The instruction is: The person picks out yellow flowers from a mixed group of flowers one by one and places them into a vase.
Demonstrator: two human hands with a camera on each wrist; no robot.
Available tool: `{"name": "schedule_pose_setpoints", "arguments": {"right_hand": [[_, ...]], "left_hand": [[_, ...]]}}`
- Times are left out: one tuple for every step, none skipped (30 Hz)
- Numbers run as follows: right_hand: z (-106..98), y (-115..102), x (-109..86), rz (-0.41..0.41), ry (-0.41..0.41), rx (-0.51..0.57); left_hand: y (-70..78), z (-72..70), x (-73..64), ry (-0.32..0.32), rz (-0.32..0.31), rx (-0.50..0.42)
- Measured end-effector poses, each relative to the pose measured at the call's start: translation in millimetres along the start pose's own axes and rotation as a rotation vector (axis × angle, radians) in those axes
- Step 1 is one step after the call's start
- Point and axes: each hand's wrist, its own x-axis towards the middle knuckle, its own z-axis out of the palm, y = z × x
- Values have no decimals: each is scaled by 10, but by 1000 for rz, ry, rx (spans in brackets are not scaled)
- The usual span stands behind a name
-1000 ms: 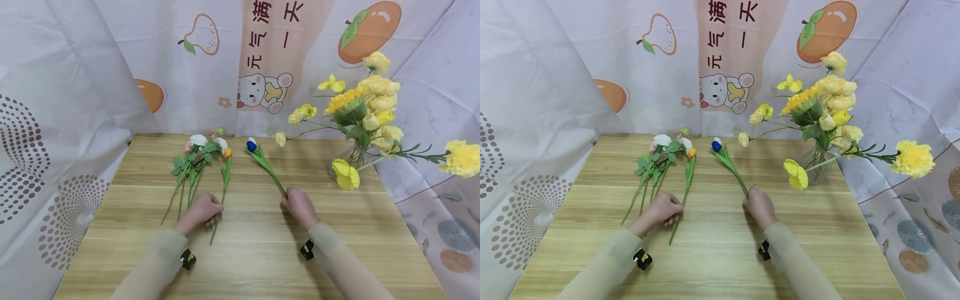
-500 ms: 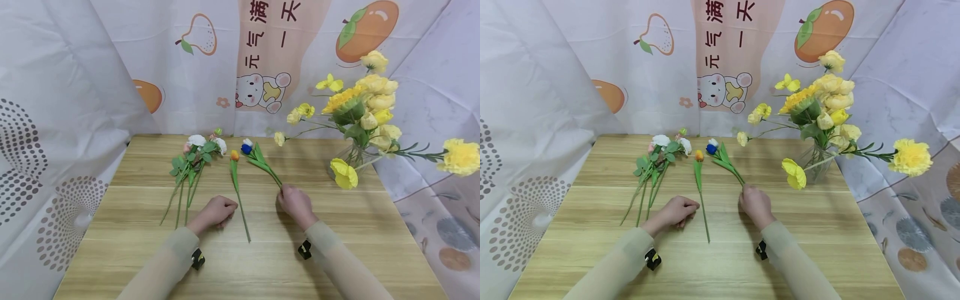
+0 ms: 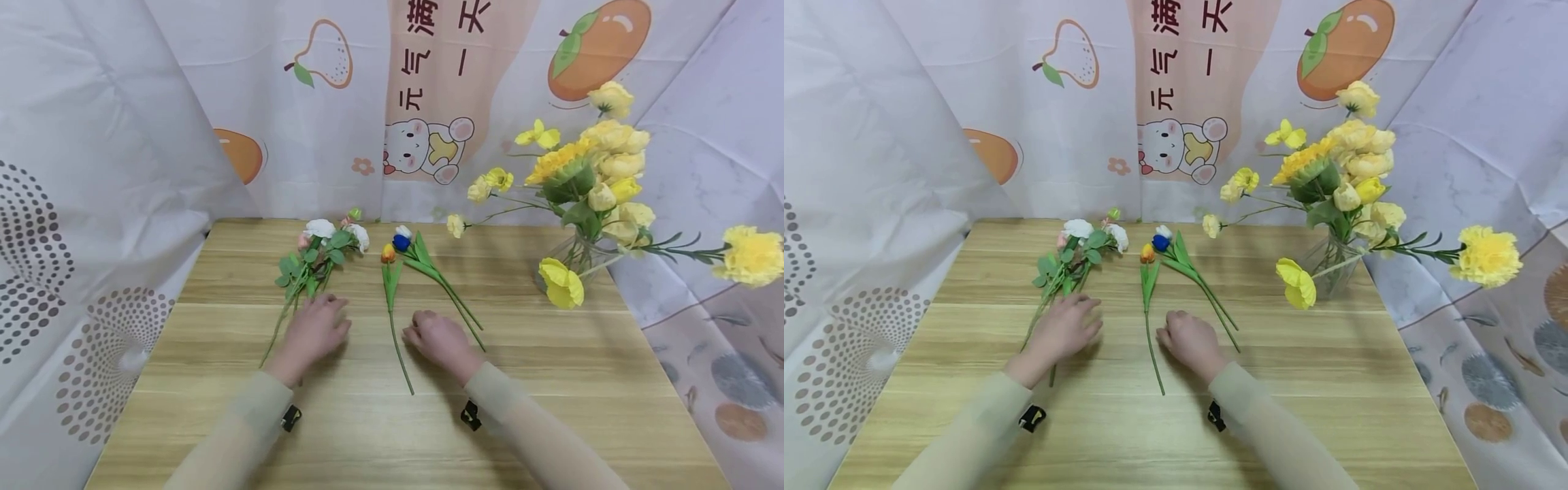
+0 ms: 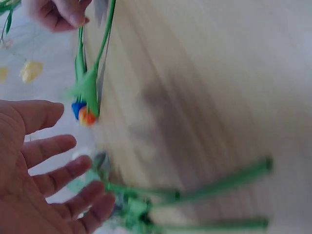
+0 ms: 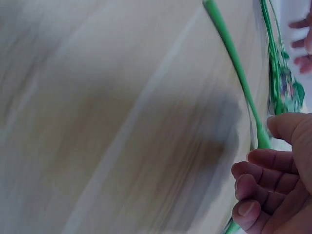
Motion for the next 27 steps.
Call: {"name": "schedule_pose_setpoints", "arguments": {"right_hand": [[14, -42, 7, -8, -6, 7], [29, -80, 13, -10, -17, 17], [43, -115, 18, -14, -25, 28], [58, -144, 20, -21, -29, 29], [71, -169, 20, -30, -33, 29], [87, -188, 20, -40, -36, 24], [107, -201, 19, -48, -39, 15], [125, -210, 20, -51, -44, 9], [138, -217, 20, -56, -44, 0], [149, -222, 20, -55, -40, -10], [157, -225, 20, -52, -34, -16], [164, -224, 22, -46, -25, -27], [166, -220, 21, -36, -16, -39], [161, -215, 23, -20, -11, -49], [152, -209, 23, -6, -1, -61], [142, -200, 24, 15, 0, -68], [130, -188, 26, 33, -2, -75], [120, -173, 28, 48, 1, -85], [105, -158, 32, 68, -6, -89], [94, -140, 35, 82, -7, -98], [86, -118, 38, 93, -2, -105], [77, -95, 42, 107, -8, -111], [74, -67, 48, 116, -9, -126], [69, -41, 54, 127, -12, -137], [62, -14, 62, 137, -20, -143], [57, 12, 70, 152, -28, -145], [50, 39, 78, 172, -42, -138]], "left_hand": [[-58, -33, -14, 24, -8, 25], [-113, -67, -31, 44, -19, 46], [-172, -94, -49, 57, -38, 62], [-226, -119, -65, 67, -56, 74], [-283, -138, -81, 76, -75, 81], [-338, -153, -98, 77, -96, 85], [-391, -168, -115, 74, -115, 91], [-440, -178, -131, 65, -133, 96], [-485, -188, -148, 48, -149, 95], [-522, -196, -165, 31, -162, 87], [-557, -201, -183, 9, -174, 77], [-587, -206, -203, -17, -186, 66], [-610, -205, -222, -44, -197, 53], [-631, -202, -241, -70, -206, 44], [-650, -196, -260, -97, -214, 36], [-666, -187, -278, -120, -221, 29], [-681, -177, -296, -142, -228, 29], [-691, -167, -314, -161, -234, 29], [-702, -154, -328, -182, -240, 25], [-713, -139, -340, -198, -243, 26], [-721, -125, -350, -214, -248, 21], [-729, -114, -360, -226, -250, 17], [-736, -99, -367, -237, -252, 13], [-745, -86, -375, -249, -256, 6], [-753, -69, -379, -259, -260, 0], [-760, -56, -384, -262, -259, -1], [-764, -43, -389, -268, -259, -1]]}}
